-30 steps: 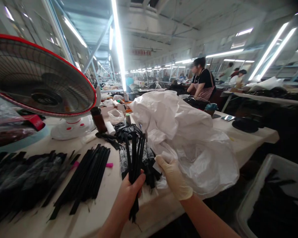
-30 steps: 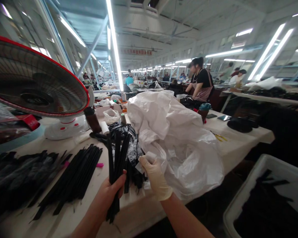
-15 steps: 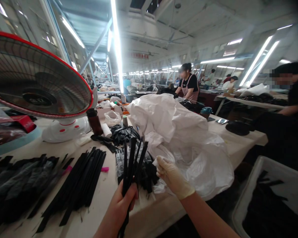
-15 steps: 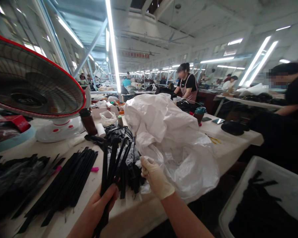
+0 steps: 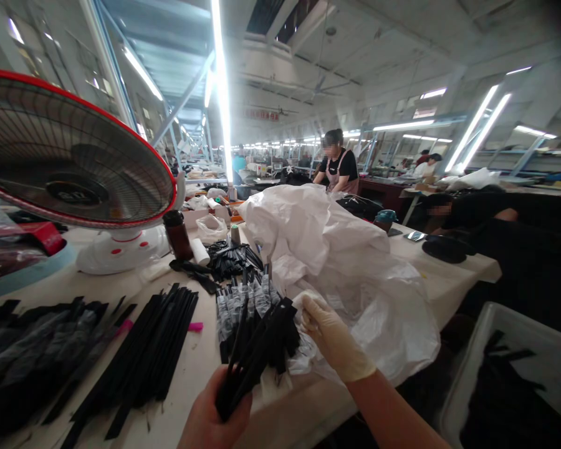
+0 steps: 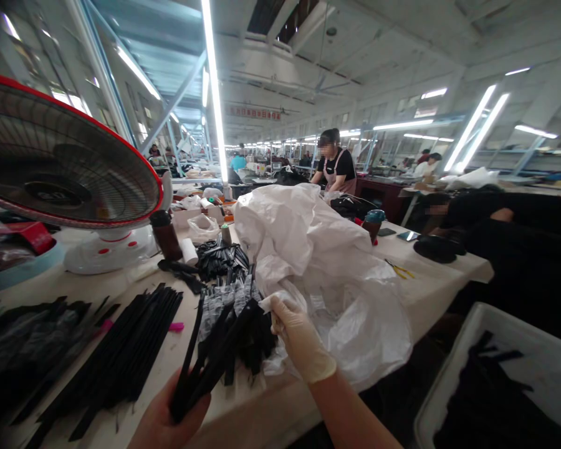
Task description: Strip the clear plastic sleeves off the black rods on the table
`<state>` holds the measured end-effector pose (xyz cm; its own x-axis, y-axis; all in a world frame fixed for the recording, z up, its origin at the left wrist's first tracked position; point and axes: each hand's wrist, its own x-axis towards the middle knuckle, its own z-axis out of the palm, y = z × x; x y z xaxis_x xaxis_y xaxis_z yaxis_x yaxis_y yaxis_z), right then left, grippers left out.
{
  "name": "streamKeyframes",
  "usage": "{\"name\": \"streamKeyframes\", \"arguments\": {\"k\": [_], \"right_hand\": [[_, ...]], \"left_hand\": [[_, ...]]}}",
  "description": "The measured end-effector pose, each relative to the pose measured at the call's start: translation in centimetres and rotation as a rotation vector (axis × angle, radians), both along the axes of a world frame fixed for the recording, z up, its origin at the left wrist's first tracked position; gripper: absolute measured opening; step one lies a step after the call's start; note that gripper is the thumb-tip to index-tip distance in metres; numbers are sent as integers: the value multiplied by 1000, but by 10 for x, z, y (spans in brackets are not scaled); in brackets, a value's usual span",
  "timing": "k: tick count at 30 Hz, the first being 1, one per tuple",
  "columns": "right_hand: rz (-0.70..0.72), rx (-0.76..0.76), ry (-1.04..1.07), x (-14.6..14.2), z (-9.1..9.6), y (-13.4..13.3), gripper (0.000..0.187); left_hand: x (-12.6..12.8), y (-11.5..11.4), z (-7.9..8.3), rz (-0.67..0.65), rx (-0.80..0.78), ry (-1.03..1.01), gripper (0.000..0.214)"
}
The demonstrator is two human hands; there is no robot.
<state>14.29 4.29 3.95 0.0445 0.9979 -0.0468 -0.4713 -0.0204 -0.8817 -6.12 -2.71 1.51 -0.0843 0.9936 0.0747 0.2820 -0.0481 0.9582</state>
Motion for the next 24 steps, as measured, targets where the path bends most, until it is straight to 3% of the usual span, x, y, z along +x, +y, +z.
{"name": "streamKeyframes", "arguments": {"k": [4,8,12,15,18,24], "right_hand": [[-46,74,-263,5,-1,-1,42],[13,36,-496,6,-3,-3,43],[85,19,-456,5,-1,-6,42],[100,13,-454,7,4,-8,40],[145,40,-516,14,10,-7,40],[325,13,-505,17,13,-7,30]], "left_hand": [[-3,-1,0,-35,-7,28,17],[-9,-2,8,-83,-50,16,17],[-11,-3,21,-157,-137,12,23],[-10,-3,28,-132,-174,-23,23],[-11,-5,28,-63,-169,-66,20],[-20,0,25,-149,-168,-10,13]]}}
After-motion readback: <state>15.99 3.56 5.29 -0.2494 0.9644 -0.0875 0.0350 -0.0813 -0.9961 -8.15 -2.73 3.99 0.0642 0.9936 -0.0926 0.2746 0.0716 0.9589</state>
